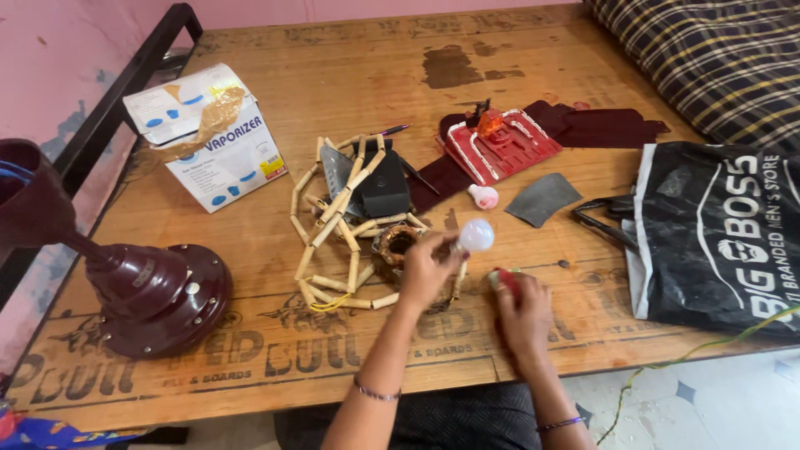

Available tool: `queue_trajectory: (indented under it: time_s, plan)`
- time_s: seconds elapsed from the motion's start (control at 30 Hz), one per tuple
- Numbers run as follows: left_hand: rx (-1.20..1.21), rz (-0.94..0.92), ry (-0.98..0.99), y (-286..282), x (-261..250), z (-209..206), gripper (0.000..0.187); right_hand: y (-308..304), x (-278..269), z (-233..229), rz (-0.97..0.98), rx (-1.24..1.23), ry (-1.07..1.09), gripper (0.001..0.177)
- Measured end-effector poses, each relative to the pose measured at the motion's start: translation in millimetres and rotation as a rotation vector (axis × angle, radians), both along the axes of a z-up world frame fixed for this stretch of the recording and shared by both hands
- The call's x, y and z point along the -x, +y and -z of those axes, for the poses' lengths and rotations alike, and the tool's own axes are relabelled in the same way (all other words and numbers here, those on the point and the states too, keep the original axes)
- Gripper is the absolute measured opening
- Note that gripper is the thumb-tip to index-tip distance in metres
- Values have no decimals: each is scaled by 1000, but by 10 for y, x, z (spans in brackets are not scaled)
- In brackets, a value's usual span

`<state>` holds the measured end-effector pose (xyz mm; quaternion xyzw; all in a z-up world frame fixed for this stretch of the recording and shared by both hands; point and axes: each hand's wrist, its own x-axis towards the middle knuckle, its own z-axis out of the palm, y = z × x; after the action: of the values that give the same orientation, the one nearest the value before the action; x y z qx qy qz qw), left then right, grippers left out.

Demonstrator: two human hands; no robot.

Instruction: The person cleans and disassembles components of a ceiling fan, wiping the motor housing with a cloth and then inspecting and cleaning internal motor parts and wiring by hand.

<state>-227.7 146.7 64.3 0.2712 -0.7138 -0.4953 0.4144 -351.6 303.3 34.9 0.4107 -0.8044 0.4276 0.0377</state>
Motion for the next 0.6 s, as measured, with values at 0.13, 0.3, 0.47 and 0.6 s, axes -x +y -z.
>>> queue_trajectory:
  time_s: [0.13,0.3,0.47,0.6]
  plan:
    - [-66,93,283,277,-125,135,34,86,-98,-40,-232,723,-650,22]
    - [231,85,237,560,-215,29,37,48,-595,-308,-330,695,-508,34]
    - [465,71,-26,637,-502,-310,35,66,-617,-497,-376,686,-448,30]
    - [830,64,30,579,-629,-321,32,19,-338,-628,-351,367,-1020,22]
